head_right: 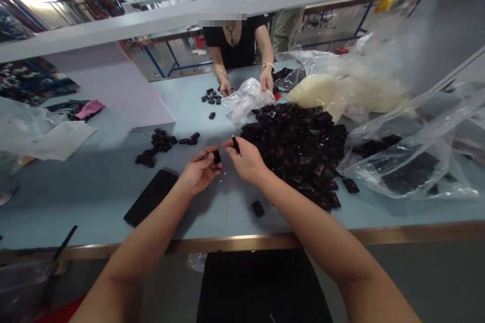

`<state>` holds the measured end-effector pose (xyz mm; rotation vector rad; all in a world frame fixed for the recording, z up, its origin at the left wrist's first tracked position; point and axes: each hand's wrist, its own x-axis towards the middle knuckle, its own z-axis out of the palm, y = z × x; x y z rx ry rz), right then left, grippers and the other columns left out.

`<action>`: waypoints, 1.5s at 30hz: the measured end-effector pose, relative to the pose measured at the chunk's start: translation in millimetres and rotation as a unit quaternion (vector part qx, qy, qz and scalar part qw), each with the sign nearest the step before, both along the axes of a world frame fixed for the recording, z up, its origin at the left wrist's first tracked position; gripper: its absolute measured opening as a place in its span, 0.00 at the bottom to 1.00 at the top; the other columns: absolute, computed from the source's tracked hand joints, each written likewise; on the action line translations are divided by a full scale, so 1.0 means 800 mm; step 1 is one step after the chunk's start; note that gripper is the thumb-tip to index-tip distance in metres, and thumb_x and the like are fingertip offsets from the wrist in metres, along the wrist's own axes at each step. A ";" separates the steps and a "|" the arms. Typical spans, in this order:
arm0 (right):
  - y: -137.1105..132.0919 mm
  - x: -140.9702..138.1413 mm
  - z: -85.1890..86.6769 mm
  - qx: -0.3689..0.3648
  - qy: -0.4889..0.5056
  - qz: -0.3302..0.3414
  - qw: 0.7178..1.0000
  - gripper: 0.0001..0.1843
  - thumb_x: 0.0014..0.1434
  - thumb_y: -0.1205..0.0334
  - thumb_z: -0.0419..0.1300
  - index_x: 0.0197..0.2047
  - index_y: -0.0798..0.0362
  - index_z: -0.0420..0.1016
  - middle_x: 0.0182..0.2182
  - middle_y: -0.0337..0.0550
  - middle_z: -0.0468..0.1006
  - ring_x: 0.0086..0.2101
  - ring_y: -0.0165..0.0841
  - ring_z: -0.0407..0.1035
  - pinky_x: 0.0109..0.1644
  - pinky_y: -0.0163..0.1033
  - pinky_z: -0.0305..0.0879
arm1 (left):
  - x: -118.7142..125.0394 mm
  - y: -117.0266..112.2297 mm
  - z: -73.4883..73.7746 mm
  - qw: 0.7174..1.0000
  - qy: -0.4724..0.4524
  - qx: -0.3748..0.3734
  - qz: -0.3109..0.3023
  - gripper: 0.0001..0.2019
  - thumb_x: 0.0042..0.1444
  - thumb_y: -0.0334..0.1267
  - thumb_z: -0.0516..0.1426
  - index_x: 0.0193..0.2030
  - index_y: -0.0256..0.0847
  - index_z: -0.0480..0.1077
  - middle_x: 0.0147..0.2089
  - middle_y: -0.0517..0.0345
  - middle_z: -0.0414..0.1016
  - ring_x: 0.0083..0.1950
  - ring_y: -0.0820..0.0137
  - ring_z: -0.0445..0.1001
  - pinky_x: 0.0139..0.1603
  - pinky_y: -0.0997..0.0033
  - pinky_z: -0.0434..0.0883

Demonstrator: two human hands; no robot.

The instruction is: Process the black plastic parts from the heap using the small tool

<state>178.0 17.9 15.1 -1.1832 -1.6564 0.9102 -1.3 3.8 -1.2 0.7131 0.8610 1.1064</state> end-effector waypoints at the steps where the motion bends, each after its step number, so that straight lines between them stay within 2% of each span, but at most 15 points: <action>1: 0.001 -0.004 -0.003 -0.014 0.031 -0.016 0.999 0.10 0.59 0.61 0.55 0.41 0.52 0.76 0.35 0.43 0.79 0.36 0.35 0.72 0.44 0.41 0.68 | -0.001 0.000 -0.001 1.000 0.001 -0.001 0.004 0.15 0.52 0.36 0.66 0.45 0.40 0.72 0.33 0.58 0.74 0.30 0.70 0.78 0.29 0.71 0.72; 4: -0.002 -0.013 -0.026 -0.076 0.116 -0.074 0.988 0.10 0.57 0.58 0.58 0.39 0.53 0.74 0.30 0.41 0.77 0.31 0.34 0.69 0.37 0.39 0.67 | -0.001 0.000 -0.002 1.000 0.005 -0.001 0.012 0.14 0.53 0.36 0.65 0.45 0.40 0.71 0.34 0.57 0.75 0.33 0.67 0.79 0.31 0.69 0.74; 6: -0.007 -0.013 -0.042 -0.112 0.125 -0.056 0.984 0.10 0.55 0.57 0.61 0.38 0.53 0.75 0.28 0.39 0.75 0.29 0.33 0.68 0.34 0.38 0.65 | 0.001 -0.002 -0.001 1.000 0.009 0.001 0.010 0.13 0.53 0.35 0.65 0.45 0.40 0.71 0.34 0.57 0.75 0.35 0.65 0.80 0.33 0.68 0.75; 8: -0.011 -0.011 -0.050 -0.118 0.133 -0.047 0.983 0.10 0.53 0.57 0.62 0.38 0.53 0.75 0.26 0.37 0.74 0.29 0.32 0.67 0.33 0.37 0.65 | 0.004 -0.003 -0.001 1.000 0.015 -0.002 0.001 0.14 0.52 0.35 0.66 0.45 0.40 0.71 0.34 0.58 0.75 0.35 0.64 0.81 0.34 0.67 0.75; 13: -0.012 -0.006 -0.041 -0.134 0.182 -0.043 0.973 0.10 0.50 0.57 0.64 0.36 0.53 0.74 0.27 0.36 0.73 0.28 0.30 0.66 0.32 0.36 0.64 | 0.006 -0.006 -0.004 0.999 0.033 0.000 -0.023 0.15 0.52 0.36 0.66 0.46 0.40 0.72 0.36 0.56 0.76 0.38 0.62 0.81 0.37 0.64 0.76; 18: -0.016 -0.009 -0.032 -0.174 0.241 -0.012 0.955 0.13 0.49 0.55 0.66 0.36 0.54 0.74 0.27 0.36 0.75 0.26 0.28 0.65 0.30 0.35 0.63 | 0.004 -0.004 -0.007 0.999 0.039 0.025 -0.019 0.15 0.51 0.35 0.67 0.46 0.39 0.74 0.37 0.53 0.78 0.40 0.66 0.79 0.37 0.67 0.76; 27: -0.016 -0.004 -0.025 -0.204 0.268 0.020 0.941 0.17 0.49 0.49 0.69 0.33 0.55 0.76 0.24 0.38 0.74 0.24 0.28 0.63 0.28 0.34 0.60 | 0.008 -0.007 -0.010 0.998 0.013 0.040 -0.039 0.14 0.50 0.35 0.68 0.45 0.39 0.76 0.41 0.54 0.79 0.41 0.67 0.79 0.41 0.67 0.77; 32: -0.015 -0.001 -0.024 -0.194 0.253 0.034 0.947 0.16 0.51 0.49 0.68 0.33 0.55 0.78 0.25 0.39 0.75 0.26 0.29 0.65 0.29 0.36 0.62 | 0.007 -0.006 -0.011 0.998 0.008 0.038 -0.042 0.14 0.50 0.34 0.68 0.44 0.40 0.76 0.41 0.54 0.80 0.41 0.67 0.79 0.42 0.66 0.77; 38: -0.012 0.000 -0.034 -0.143 0.217 0.051 0.964 0.13 0.54 0.52 0.66 0.35 0.54 0.78 0.30 0.41 0.79 0.31 0.32 0.71 0.39 0.39 0.68 | 0.007 -0.006 -0.011 0.999 0.007 0.042 -0.033 0.14 0.48 0.34 0.69 0.43 0.39 0.76 0.40 0.55 0.79 0.39 0.68 0.79 0.41 0.66 0.78; 45: -0.009 0.001 -0.038 -0.098 0.165 0.043 0.981 0.11 0.54 0.55 0.65 0.35 0.54 0.78 0.32 0.43 0.81 0.34 0.34 0.73 0.42 0.40 0.68 | 0.008 -0.006 -0.010 0.999 0.008 0.042 -0.035 0.13 0.48 0.34 0.69 0.41 0.40 0.77 0.39 0.56 0.78 0.39 0.69 0.78 0.41 0.67 0.78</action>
